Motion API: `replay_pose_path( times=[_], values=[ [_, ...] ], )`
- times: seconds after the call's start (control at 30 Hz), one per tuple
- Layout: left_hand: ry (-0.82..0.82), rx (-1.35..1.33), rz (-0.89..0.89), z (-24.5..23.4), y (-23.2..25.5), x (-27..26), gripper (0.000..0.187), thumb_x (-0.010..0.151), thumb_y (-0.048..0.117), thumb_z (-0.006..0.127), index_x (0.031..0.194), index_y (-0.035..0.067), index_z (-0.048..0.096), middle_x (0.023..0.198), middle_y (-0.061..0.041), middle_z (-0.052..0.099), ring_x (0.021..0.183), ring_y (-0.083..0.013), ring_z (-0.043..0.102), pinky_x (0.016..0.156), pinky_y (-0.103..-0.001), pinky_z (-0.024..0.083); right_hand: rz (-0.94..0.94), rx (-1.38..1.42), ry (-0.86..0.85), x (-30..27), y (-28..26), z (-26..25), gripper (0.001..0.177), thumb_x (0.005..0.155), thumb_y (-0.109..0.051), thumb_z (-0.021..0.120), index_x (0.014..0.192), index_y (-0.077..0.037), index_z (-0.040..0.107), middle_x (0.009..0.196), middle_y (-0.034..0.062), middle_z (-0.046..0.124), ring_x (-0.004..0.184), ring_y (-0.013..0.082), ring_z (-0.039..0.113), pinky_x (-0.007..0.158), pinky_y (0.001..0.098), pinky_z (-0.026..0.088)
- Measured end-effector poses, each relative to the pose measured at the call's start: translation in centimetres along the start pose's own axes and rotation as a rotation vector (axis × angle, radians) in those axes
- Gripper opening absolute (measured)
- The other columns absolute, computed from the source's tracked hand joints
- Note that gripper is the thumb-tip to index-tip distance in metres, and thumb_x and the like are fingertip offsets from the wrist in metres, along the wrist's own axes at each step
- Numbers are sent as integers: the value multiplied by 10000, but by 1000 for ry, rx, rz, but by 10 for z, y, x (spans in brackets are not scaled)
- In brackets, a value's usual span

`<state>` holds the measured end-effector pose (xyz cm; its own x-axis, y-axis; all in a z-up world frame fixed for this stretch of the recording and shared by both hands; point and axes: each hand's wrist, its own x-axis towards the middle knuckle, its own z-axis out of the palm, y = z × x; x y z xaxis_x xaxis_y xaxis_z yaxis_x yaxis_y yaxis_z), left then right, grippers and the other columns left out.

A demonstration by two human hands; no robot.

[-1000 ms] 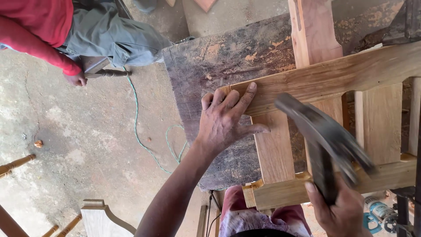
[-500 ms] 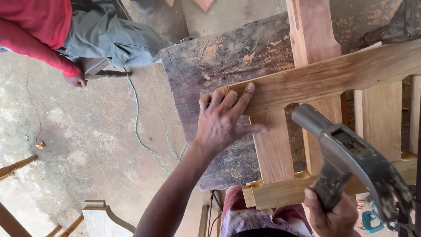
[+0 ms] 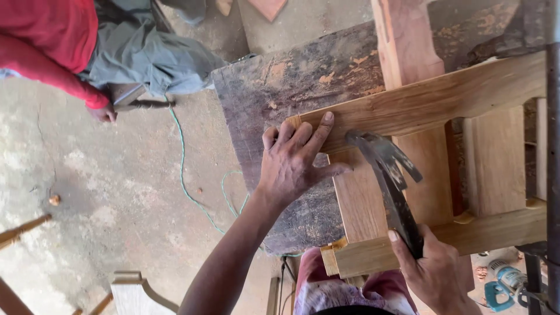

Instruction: The person repeatedly hammers nails into a wooden slatted frame using a claw hammer. They retrieve nails from a small stool, position them on the frame, and strike them with the hammer. The task continues across multiple sections of the frame.

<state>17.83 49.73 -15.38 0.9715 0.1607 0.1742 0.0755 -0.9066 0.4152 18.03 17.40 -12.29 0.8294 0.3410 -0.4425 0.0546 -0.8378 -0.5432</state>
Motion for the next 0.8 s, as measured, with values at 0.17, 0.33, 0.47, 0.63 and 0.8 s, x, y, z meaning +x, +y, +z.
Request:
replay_pose_path(
  times=[0.17,0.33,0.47,0.63,0.8],
  values=[
    [-19,-10,-10,-1,0,0,1010,759,757,696,1524,121,525,961,-4,509,1063,-227,509,916,-454,357,-273,92,131,2,-9,3,359,995,-373,661,1113,-35,654,739,120,659,652,247,646,603,398,517],
    [-48,24,-9,-1,2,-2,1020,766,757,695,1536,115,511,952,-13,513,995,-229,492,899,-454,353,81,-94,-66,3,-5,-4,354,928,-388,711,1004,-43,686,603,85,645,483,248,645,489,404,508],
    [-45,-2,-15,1,0,-1,1014,766,759,687,1537,126,506,952,-5,514,1035,-231,502,920,-458,350,-317,-141,201,3,4,1,428,995,-384,659,1137,20,644,759,145,662,640,290,666,605,398,521],
    [-23,0,-4,6,-1,-3,991,778,753,671,1535,137,494,1014,-20,537,1040,-237,498,881,-448,340,-63,-122,34,15,-1,-5,353,910,-388,720,965,-40,686,607,108,632,530,276,647,510,410,523],
    [-50,4,-29,1,0,-2,951,826,730,682,1556,152,494,993,5,532,1032,-214,500,914,-447,343,-206,-158,107,9,14,-1,367,908,-381,706,1014,-30,678,589,124,636,498,281,644,525,416,520]
  ],
)
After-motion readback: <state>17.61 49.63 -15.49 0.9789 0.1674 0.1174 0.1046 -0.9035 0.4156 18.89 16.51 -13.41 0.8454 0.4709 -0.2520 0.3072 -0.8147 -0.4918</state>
